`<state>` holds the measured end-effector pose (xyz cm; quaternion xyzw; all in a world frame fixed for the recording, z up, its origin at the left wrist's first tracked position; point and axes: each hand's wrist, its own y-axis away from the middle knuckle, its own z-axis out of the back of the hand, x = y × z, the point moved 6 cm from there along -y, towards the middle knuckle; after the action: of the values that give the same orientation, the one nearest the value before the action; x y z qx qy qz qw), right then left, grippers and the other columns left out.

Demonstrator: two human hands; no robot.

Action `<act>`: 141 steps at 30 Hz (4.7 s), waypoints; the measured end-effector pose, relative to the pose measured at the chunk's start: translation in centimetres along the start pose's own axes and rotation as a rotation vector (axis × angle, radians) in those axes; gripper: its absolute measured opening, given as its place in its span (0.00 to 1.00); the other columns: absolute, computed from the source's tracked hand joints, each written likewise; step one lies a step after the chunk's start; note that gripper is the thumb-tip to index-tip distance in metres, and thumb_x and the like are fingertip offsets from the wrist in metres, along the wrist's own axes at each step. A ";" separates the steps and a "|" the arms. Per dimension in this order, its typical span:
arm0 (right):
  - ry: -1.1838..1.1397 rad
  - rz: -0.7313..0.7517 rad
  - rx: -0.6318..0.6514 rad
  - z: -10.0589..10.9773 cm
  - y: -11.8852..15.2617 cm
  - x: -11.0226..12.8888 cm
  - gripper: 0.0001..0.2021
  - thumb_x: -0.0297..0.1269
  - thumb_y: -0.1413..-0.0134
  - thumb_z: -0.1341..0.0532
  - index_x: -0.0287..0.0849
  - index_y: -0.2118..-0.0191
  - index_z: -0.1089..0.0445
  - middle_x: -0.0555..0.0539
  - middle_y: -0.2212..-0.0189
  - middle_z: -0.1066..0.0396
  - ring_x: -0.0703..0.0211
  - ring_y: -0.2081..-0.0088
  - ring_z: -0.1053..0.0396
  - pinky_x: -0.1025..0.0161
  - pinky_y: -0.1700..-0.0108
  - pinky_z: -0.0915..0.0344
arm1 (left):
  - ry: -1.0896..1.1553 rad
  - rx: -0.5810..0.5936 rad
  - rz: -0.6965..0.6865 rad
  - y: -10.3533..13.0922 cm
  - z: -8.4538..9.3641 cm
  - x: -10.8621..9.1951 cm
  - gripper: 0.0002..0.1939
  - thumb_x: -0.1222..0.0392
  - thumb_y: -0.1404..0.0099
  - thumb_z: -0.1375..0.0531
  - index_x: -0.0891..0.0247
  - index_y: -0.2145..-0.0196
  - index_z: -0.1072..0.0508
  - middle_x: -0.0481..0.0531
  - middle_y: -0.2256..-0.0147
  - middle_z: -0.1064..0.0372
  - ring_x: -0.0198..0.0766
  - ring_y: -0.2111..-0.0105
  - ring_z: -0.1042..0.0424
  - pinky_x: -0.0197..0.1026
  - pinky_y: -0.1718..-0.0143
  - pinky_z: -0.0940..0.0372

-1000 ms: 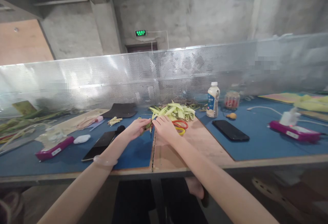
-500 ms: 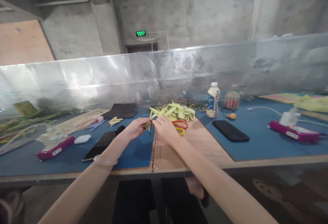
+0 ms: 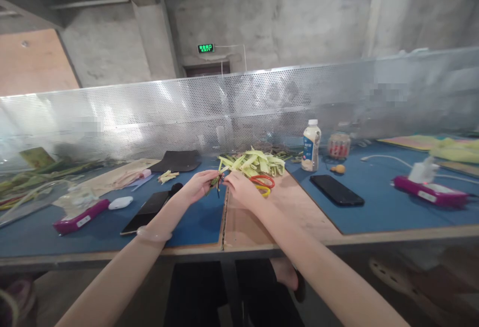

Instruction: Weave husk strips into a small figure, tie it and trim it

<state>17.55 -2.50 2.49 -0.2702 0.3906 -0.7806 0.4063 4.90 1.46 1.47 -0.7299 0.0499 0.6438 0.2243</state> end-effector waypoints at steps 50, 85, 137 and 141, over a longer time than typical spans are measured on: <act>-0.566 -0.429 -0.050 -0.1 -0.6 -2.7 0.07 0.37 0.56 0.38 0.38 0.76 0.31 0.51 0.76 0.34 0.62 0.71 0.37 0.64 0.65 0.42 | -0.081 0.147 0.090 0.3 -1.1 1.5 0.09 0.59 0.38 0.44 0.68 0.64 0.31 0.51 0.67 0.31 0.34 0.70 0.31 0.41 0.68 0.33; -0.863 -0.604 -0.144 -0.8 0.5 -4.5 0.12 0.43 0.60 0.35 0.40 0.77 0.35 0.53 0.81 0.40 0.65 0.76 0.44 0.66 0.73 0.47 | -0.856 -0.116 -0.490 2.0 -2.6 -3.5 0.10 0.57 0.41 0.41 0.66 0.64 0.28 0.51 0.67 0.27 0.37 0.65 0.29 0.45 0.61 0.35; -0.766 -0.465 -0.076 0.0 -0.1 -3.4 0.06 0.39 0.60 0.35 0.43 0.75 0.27 0.48 0.59 0.35 0.58 0.55 0.38 0.61 0.52 0.44 | -0.246 0.031 0.118 1.3 -1.7 -0.2 0.10 0.59 0.38 0.44 0.68 0.62 0.31 0.50 0.67 0.32 0.33 0.71 0.32 0.39 0.70 0.35; -0.768 -0.483 -0.054 -0.8 0.2 -3.5 0.09 0.42 0.57 0.37 0.43 0.71 0.26 0.48 0.53 0.36 0.58 0.58 0.36 0.63 0.60 0.38 | -0.246 0.034 0.103 1.1 -1.3 0.2 0.10 0.58 0.37 0.45 0.67 0.61 0.31 0.51 0.66 0.32 0.34 0.69 0.31 0.41 0.69 0.34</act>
<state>18.86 0.72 1.49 -0.6343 0.1576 -0.6856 0.3206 5.77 0.03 1.12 -0.6380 0.0702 0.7382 0.2076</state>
